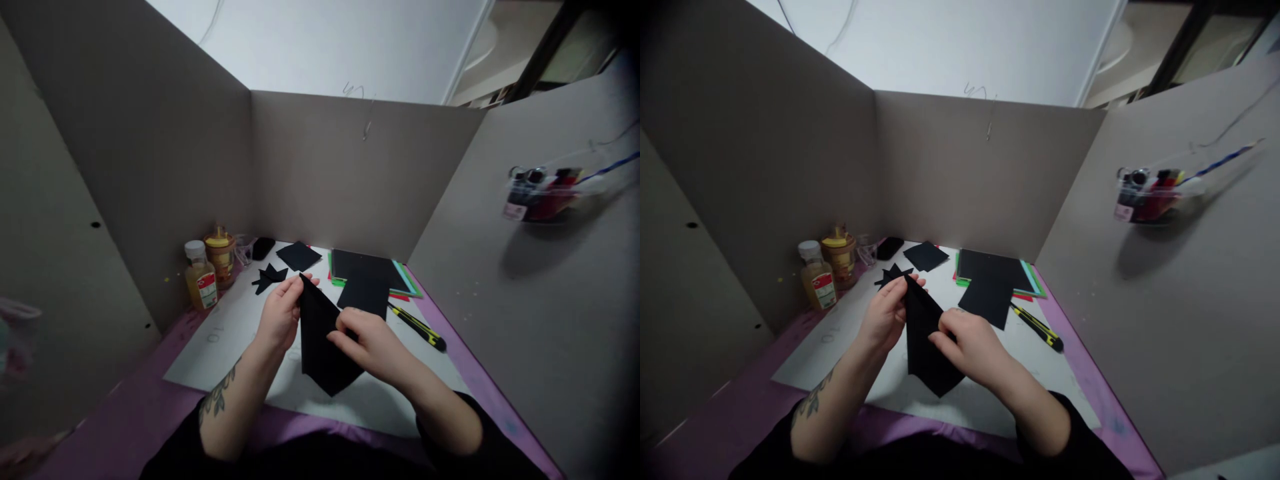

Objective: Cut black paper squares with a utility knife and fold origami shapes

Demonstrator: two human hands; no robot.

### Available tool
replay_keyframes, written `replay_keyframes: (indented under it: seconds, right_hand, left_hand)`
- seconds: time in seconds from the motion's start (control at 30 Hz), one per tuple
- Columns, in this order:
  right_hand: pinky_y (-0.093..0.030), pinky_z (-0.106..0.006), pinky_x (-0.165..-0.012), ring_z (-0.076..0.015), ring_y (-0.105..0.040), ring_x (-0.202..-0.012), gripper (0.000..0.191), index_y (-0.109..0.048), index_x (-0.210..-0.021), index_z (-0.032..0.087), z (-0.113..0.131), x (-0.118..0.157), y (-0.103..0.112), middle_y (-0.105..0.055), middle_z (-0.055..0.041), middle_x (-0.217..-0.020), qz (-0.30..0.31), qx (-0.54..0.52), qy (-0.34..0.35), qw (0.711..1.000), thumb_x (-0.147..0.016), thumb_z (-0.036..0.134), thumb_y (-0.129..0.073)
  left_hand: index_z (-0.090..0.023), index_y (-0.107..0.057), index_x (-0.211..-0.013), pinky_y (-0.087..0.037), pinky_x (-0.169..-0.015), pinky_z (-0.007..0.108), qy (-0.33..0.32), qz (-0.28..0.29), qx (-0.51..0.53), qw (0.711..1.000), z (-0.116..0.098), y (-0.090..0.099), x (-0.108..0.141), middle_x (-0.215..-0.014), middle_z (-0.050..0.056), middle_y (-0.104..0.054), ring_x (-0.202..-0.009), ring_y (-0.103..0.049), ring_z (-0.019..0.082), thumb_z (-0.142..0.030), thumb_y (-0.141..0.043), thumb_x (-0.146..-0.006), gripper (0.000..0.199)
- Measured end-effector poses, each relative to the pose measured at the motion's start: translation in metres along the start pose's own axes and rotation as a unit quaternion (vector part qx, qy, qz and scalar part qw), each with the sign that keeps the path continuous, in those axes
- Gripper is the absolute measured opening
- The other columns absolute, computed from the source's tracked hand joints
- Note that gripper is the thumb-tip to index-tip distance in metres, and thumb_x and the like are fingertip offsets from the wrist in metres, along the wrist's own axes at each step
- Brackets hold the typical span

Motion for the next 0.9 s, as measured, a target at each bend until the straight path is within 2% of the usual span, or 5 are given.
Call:
replay_keyframes:
  seconds: [0.23, 0.5, 0.9]
  right_hand:
    - [-0.034, -0.022, -0.053, -0.0105, -0.048, -0.058, 0.018, -0.048, -0.066, 0.020, 0.0042, 0.0021, 0.0007, -0.053, 0.0021, -0.066, 0.003, 0.014, 0.024, 1.000, -0.084, 0.023, -0.055]
    - [-0.034, -0.022, -0.054, -0.0107, -0.048, -0.059, 0.019, -0.047, -0.066, 0.019, 0.0071, 0.0030, 0.0014, -0.053, 0.0014, -0.066, 0.011, 0.014, 0.019, 1.000, -0.083, 0.022, -0.055]
    - [-0.034, -0.022, -0.056, -0.0104, -0.047, -0.061, 0.019, -0.045, -0.066, 0.019, 0.0052, 0.0057, 0.0003, -0.052, 0.0021, -0.066, 0.028, -0.023, 0.006, 0.999, -0.083, 0.022, -0.054]
  left_hand:
    - [-0.014, -0.068, -0.087, -0.048, -0.063, 0.023, -0.004, -0.008, 0.010, 1.000, -0.0027, 0.0019, -0.0015, -0.084, 0.007, -0.071, -0.077, -0.065, 0.017, -0.037, -0.073, -0.068, 0.030]
    - [-0.013, -0.067, -0.082, -0.049, -0.066, 0.023, -0.008, -0.007, 0.024, 1.000, -0.0038, 0.0003, -0.0007, -0.076, 0.004, -0.069, -0.074, -0.065, 0.015, -0.035, -0.074, -0.068, 0.027]
    - [-0.015, -0.066, -0.085, -0.051, -0.075, 0.029, 0.055, 0.020, 0.083, 0.995, -0.0003, -0.0028, 0.0018, -0.082, 0.006, -0.071, -0.082, -0.068, 0.020, -0.036, -0.067, -0.075, 0.023]
Point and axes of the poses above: each hand's wrist, its own x-axis away from the middle knuckle, its own y-axis out of the back of the hand, z = x × y, the point moved 6 cm from there along -x, towards the middle knuckle
